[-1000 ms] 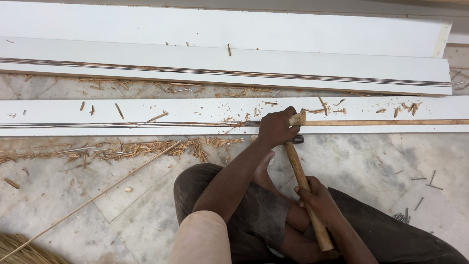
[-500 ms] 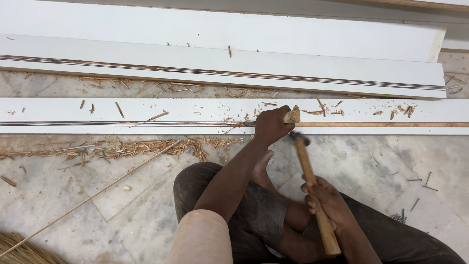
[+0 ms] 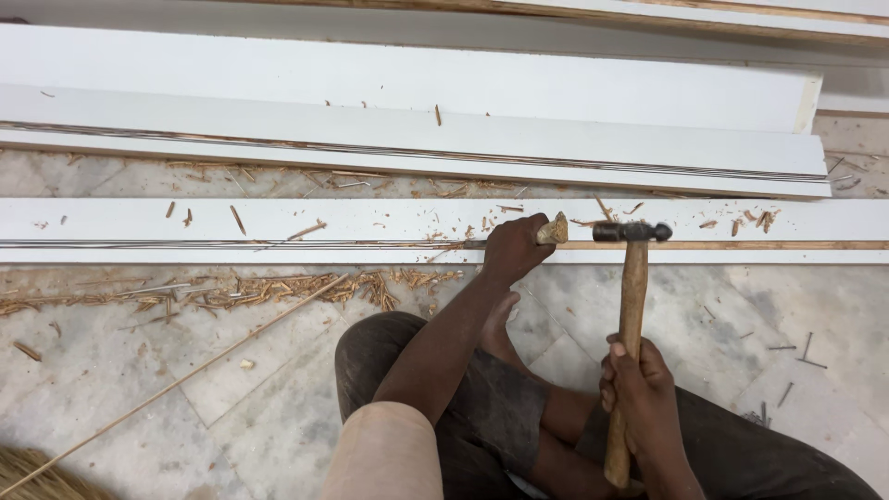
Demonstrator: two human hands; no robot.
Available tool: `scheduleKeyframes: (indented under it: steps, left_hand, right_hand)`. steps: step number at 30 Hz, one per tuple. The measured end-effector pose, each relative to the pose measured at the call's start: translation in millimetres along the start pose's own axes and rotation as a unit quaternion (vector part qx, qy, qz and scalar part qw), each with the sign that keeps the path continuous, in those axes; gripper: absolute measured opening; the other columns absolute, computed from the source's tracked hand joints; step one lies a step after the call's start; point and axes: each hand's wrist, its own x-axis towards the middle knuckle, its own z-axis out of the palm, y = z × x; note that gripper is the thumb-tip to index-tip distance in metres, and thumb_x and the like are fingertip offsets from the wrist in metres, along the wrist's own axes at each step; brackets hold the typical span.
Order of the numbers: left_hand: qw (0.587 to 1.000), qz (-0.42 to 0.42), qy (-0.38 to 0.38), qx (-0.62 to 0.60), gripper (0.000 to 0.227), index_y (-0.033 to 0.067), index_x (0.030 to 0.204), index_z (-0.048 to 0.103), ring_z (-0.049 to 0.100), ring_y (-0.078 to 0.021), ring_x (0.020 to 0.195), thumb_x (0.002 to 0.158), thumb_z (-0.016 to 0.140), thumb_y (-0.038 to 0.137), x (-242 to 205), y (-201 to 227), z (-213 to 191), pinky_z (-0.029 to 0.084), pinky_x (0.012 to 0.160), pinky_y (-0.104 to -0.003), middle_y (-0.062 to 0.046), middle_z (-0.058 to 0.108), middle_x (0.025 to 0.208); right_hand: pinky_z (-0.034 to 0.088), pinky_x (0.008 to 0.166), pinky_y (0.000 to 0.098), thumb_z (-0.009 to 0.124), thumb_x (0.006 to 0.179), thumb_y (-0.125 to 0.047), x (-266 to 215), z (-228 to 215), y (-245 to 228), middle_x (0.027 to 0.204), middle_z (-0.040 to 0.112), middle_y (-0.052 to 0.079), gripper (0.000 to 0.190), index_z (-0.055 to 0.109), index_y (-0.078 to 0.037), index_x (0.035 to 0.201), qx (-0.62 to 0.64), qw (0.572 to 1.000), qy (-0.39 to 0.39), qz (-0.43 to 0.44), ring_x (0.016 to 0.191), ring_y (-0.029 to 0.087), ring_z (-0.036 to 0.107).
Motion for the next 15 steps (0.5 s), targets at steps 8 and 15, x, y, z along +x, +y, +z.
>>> scheduleKeyframes:
  steps: [8, 15]
  left_hand:
    - [1.000, -0.003, -0.008, -0.015, 0.028, 0.0126, 0.102, 0.064, 0.071, -0.0359, 0.077, 0.081, 0.077, 0.027, -1.7, 4.6, -13.7, 0.054, 0.068, -0.050, -0.013, 0.072, 0.078]
    - [0.999, 0.031, -0.019, -0.005, 0.022, 0.0146, 0.100, 0.064, 0.072, -0.0340, 0.078, 0.084, 0.075, 0.025, -4.6, -6.1, 4.2, 0.055, 0.070, -0.048, -0.011, 0.072, 0.078]
  right_hand:
    - [0.045, 0.045, 0.0310, 0.054, 0.103, -0.033, -7.5, 25.0, 0.2, 0.074, 0.052, 0.003, 0.030, 0.052, -0.003, 0.110, -0.002, 1.000, 0.009, -0.023, 0.053, 0.014, 0.049]
    - [0.043, 0.046, 0.0303, 0.054, 0.104, -0.033, -7.8, -26.4, -29.0, 0.074, 0.053, 0.003, 0.027, 0.055, -0.008, 0.115, 0.085, 0.994, 0.052, -0.055, 0.054, 0.012, 0.047]
